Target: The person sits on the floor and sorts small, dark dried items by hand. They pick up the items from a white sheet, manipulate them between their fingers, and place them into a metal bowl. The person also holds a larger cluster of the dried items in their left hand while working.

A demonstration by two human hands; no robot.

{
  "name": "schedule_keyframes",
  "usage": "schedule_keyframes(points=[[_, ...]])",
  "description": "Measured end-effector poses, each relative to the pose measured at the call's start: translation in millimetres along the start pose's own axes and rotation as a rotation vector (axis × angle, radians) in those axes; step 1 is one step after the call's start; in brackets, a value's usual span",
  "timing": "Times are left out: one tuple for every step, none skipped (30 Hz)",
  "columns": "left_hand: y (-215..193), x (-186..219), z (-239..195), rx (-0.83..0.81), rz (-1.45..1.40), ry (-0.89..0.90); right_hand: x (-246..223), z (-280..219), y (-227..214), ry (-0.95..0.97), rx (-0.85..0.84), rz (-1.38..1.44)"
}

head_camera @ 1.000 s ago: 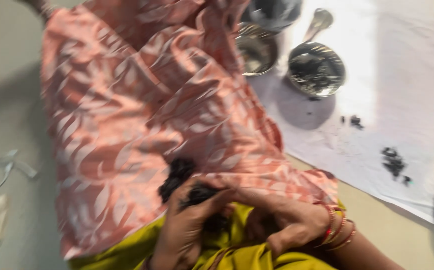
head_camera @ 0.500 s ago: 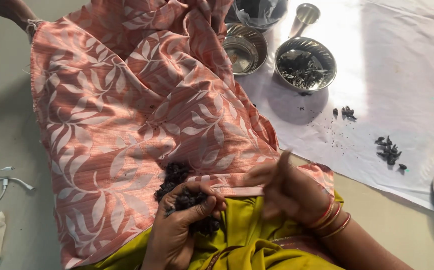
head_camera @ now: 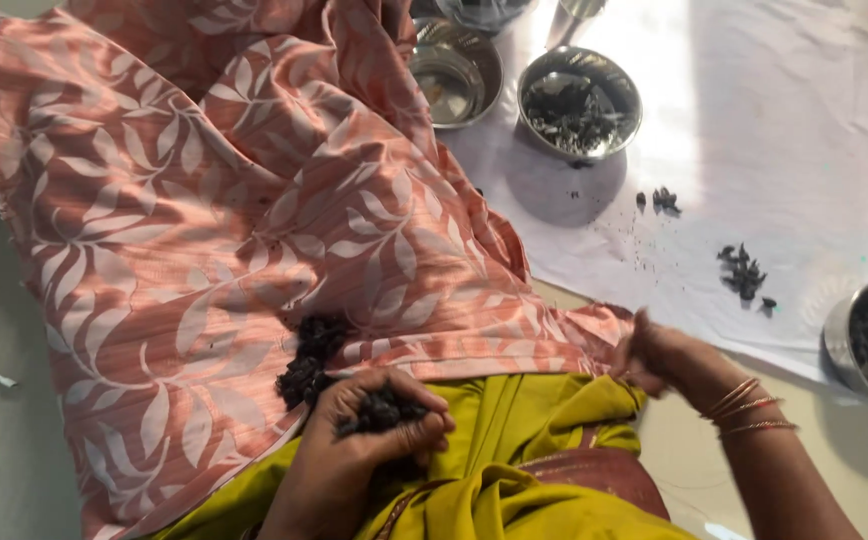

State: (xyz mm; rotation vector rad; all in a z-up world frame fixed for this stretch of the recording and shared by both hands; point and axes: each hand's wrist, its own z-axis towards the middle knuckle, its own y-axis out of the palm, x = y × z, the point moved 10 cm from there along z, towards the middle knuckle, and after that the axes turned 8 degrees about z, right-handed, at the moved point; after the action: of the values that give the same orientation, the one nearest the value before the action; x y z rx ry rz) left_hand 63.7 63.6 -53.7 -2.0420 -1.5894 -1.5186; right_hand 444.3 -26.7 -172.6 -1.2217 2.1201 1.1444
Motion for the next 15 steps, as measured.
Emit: schedule_keyframes(points=[[1,5,0,0.005,-0.001,0.008,-1,12,-12,-0.002,-0.008,-0.005],[4,10,1,-0.01,0.014,0.021,-1,21,-49,0.059,0.222,-0.381],[10,11,0,-0.03,0.025,0.025,-7,18,-85,0.114,0.461,-0.755],[9,10,-1,-0.029,0.022,0.024,-9,32,-101,0.116,0.461,-0.757],[10,8,-1,-0.036,0.02,0.009,-47,34,-121,-0.139,0.633,-0.851],[12,6,1,-0.044,0.019,-0.006,-82,28,-136,-0.399,0.807,-0.935],[11,4,1,-0.055,0.011,-0.005,-87,26,-151,-0.399,0.817,-0.944],[9,0,1,-0.048,0.068,-0.03,-96,12,-176,-0.371,1.004,-0.967],[3,-3,3,-0.036,0.131,-0.05,-104,2,-196,-0.346,1.187,-0.98],[0,-6,7,-0.043,0.128,-0.044,-109,-1,-204,-0.353,1.193,-0.984],[-3,-8,9,-0.048,0.099,-0.015,-110,-19,-220,-0.294,1.375,-0.996],[-7,-11,11,-0.053,0.07,0.014,-110,-37,-232,-0.233,1.556,-1.003],[-6,-13,13,-0.058,0.068,0.013,-101,-38,-254,-0.232,1.562,-1.005],[-9,-16,16,-0.03,0.039,-0.009,-93,-43,-275,-0.266,1.59,-0.967],[-11,-18,18,-0.001,0.01,-0.026,-87,-44,-295,-0.307,1.615,-0.929]])
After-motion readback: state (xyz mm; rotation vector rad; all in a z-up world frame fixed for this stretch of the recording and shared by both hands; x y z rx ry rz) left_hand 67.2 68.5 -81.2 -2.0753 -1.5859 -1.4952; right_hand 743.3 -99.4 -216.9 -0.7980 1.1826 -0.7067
